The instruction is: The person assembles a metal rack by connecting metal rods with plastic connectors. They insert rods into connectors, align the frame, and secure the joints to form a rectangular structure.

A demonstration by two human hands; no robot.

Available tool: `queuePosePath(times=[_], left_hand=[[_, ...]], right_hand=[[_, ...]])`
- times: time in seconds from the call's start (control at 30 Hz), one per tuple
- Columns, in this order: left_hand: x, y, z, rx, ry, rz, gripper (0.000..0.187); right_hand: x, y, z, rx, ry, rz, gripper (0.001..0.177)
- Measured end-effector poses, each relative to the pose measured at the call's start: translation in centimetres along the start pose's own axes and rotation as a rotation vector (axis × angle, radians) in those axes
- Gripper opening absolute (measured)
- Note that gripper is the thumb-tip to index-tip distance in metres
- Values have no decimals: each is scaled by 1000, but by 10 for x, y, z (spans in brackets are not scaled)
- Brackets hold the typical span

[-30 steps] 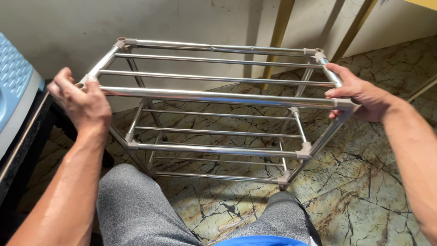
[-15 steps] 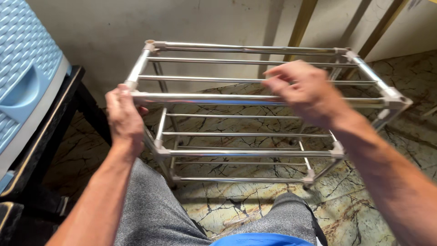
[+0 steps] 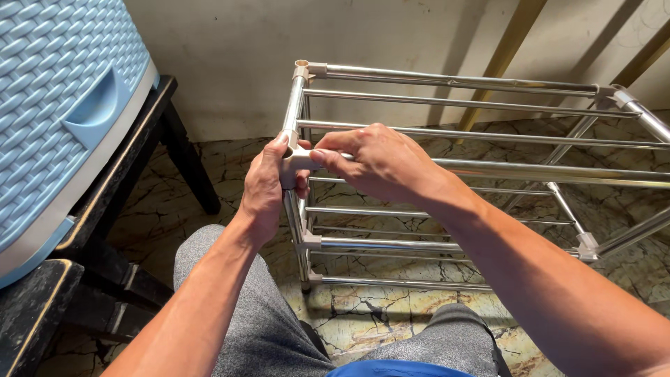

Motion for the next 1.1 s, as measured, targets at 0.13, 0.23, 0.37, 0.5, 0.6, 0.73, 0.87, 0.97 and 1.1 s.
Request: queuePosePath(times=[0.13,0.23,0.37,0.5,0.6,0.73,0.87,0.97,1.1], left_hand=[[8,0,-4,-8,-90,-41,57],[11,4,-11,46,-95,-19,61],[7,10,-28,-138,-41,-71,70],[15,8,-45,-125,-83,37,79],[14,8,-52,-140,-107,70,75],[18,6,-52,-171,-106,74,75],[18,8,-49,-166,-104,16,76],[19,9,-49,-163,-95,13,74],[17,9,-50,-194,-121,30,64]], right_hand=[[1,-4,3,-45,-94,-59,46],[5,-6,2,-74,-103,-83,46],[6,-3,0,-55,-72,-89,47],[10,-2,3,-16,-83,-102,49],[13,-6,5,-34,-123,-141,49],[12,-9,10,-19,-46,-74,50],[13,-11,12,-14,-103,-107,49],[13,-9,10,-18,-37,-70,48],[11,-8,10,2,-59,-117,44]])
Point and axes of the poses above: each hand's wrist, its own x-axis towards the middle knuckle, its own y-axis out of the back of the hand, z = x × y, the point moved 1 cm from there along x, towards the middle knuckle, and after that the axes turned 11 degrees about y, right-handed, at the moved point
